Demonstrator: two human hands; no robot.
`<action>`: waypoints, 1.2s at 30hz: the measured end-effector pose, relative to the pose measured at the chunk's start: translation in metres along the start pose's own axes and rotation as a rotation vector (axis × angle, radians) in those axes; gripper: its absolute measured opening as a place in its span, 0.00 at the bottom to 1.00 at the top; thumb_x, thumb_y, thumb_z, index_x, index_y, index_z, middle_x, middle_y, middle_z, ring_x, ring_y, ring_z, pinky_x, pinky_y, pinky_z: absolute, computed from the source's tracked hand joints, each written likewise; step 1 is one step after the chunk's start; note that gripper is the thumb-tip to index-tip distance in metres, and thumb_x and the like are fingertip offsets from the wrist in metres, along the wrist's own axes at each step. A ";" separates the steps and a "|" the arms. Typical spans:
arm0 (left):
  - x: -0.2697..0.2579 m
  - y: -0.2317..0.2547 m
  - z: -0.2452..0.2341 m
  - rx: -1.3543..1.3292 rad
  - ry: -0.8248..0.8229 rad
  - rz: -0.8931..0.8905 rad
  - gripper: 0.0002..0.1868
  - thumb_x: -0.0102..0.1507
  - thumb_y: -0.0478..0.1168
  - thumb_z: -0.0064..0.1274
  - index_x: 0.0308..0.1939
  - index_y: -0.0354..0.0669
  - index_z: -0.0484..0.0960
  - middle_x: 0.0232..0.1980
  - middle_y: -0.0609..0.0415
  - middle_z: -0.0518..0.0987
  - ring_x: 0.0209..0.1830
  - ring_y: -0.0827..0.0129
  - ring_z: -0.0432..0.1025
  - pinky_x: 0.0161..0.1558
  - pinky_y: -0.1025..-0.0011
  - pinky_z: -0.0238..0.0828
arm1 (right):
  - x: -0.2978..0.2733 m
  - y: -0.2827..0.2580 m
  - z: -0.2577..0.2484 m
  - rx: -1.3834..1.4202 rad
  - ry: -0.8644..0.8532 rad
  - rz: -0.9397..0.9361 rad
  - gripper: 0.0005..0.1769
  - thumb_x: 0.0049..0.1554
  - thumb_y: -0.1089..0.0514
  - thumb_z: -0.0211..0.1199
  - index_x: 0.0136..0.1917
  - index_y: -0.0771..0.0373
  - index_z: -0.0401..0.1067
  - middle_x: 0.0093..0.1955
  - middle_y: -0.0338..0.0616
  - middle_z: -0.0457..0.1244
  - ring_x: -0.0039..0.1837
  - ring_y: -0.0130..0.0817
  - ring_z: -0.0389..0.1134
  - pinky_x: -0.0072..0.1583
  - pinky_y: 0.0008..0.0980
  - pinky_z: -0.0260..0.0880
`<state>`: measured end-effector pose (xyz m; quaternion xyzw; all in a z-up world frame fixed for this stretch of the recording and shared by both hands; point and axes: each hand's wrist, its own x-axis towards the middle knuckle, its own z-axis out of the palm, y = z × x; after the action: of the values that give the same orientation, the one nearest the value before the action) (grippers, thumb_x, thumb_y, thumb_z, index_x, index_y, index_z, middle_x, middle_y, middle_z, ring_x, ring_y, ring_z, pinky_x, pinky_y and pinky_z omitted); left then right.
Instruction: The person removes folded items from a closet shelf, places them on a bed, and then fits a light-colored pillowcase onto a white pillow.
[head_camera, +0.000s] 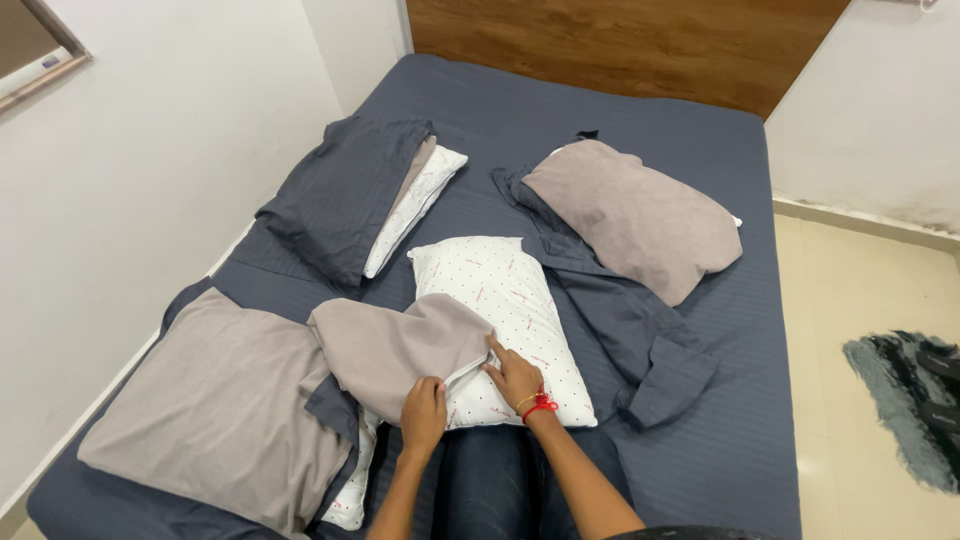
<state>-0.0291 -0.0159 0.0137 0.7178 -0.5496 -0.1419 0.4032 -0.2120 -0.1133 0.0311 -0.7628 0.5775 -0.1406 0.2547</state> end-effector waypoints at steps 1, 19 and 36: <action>0.002 0.003 0.001 -0.042 0.031 0.021 0.08 0.68 0.42 0.46 0.43 0.41 0.77 0.43 0.45 0.80 0.42 0.46 0.74 0.43 0.53 0.70 | 0.003 -0.006 0.000 0.007 0.058 -0.069 0.28 0.58 0.44 0.63 0.72 0.41 0.66 0.45 0.42 0.64 0.47 0.40 0.66 0.49 0.41 0.66; 0.035 0.014 -0.159 0.407 0.250 -0.251 0.22 0.49 0.33 0.58 0.47 0.45 0.75 0.47 0.49 0.75 0.40 0.47 0.75 0.40 0.54 0.71 | 0.004 -0.002 -0.076 0.224 0.542 -0.183 0.09 0.47 0.62 0.65 0.43 0.60 0.70 0.45 0.43 0.65 0.46 0.44 0.68 0.49 0.41 0.69; 0.141 -0.063 -0.116 -1.041 0.197 -0.759 0.21 0.65 0.28 0.45 0.62 0.44 0.67 0.51 0.48 0.78 0.44 0.63 0.76 0.46 0.60 0.76 | 0.065 0.032 -0.061 0.341 -0.710 0.134 0.11 0.55 0.59 0.65 0.47 0.66 0.68 0.42 0.46 0.66 0.38 0.28 0.73 0.41 0.32 0.78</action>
<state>0.1388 -0.0897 0.0748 0.5823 -0.0777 -0.4558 0.6687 -0.2497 -0.1954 0.0593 -0.6714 0.4702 0.0548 0.5703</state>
